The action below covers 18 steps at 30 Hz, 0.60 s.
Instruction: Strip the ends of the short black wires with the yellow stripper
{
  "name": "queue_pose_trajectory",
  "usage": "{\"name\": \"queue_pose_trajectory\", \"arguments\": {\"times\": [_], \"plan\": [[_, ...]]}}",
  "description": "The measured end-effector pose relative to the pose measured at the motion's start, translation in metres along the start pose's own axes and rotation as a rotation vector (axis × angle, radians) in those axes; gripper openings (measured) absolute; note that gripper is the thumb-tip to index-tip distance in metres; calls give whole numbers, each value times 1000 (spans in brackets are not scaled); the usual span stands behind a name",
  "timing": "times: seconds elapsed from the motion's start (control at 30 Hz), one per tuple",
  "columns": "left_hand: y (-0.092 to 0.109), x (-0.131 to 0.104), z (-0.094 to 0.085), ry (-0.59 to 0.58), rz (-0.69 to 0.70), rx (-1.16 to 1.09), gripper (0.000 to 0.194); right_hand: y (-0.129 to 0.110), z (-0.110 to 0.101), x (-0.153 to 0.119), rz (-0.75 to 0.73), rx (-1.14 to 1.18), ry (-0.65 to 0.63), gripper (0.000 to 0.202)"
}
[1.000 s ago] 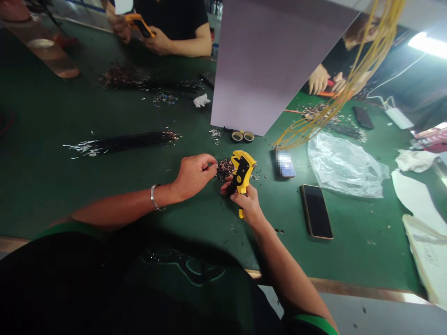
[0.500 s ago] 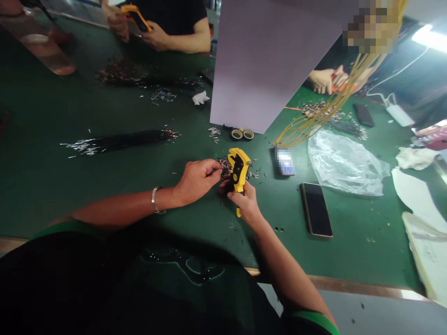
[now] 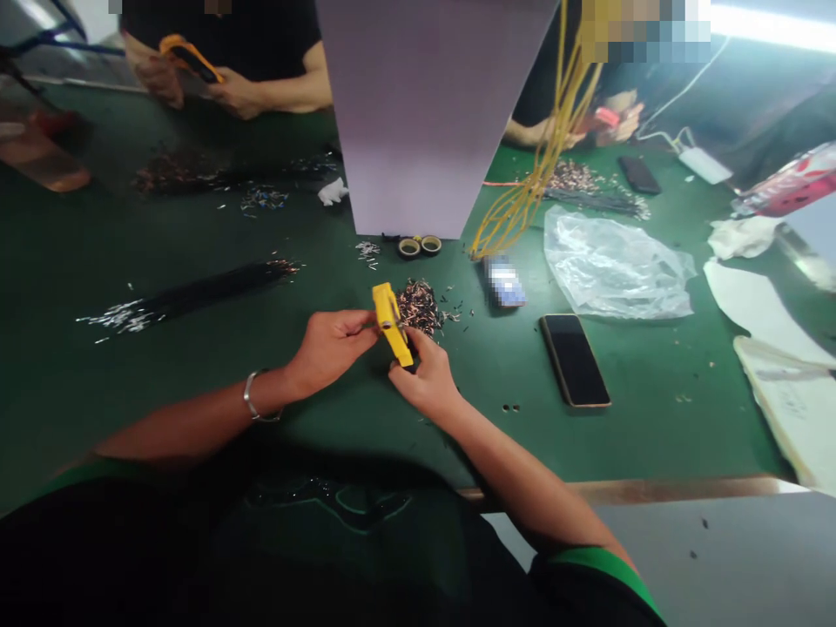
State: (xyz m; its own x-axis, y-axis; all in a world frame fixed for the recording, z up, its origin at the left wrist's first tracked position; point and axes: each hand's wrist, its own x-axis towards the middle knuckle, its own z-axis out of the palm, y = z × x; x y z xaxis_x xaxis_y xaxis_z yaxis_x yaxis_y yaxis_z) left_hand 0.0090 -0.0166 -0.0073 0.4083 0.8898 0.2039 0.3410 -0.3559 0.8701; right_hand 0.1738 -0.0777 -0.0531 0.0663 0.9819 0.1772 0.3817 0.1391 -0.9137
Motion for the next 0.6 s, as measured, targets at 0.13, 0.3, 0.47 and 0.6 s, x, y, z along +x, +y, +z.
{"name": "queue_pose_trajectory", "arguments": {"times": [0.13, 0.3, 0.47, 0.6], "plan": [[1, 1, 0, -34, -6, -62, 19, 6, 0, -2, -144, -160, 103, 40], [-5, 0, 2, -49, -2, -33, 21, 8, -1, 0, -183, -235, 131, 42], [-5, -1, 1, -43, 16, -22, 20, 8, 0, 0, -173, -265, 127, 42], [-2, 0, 0, -47, 26, -22, 20, 8, 0, 0, -144, -283, 118, 39]]}}
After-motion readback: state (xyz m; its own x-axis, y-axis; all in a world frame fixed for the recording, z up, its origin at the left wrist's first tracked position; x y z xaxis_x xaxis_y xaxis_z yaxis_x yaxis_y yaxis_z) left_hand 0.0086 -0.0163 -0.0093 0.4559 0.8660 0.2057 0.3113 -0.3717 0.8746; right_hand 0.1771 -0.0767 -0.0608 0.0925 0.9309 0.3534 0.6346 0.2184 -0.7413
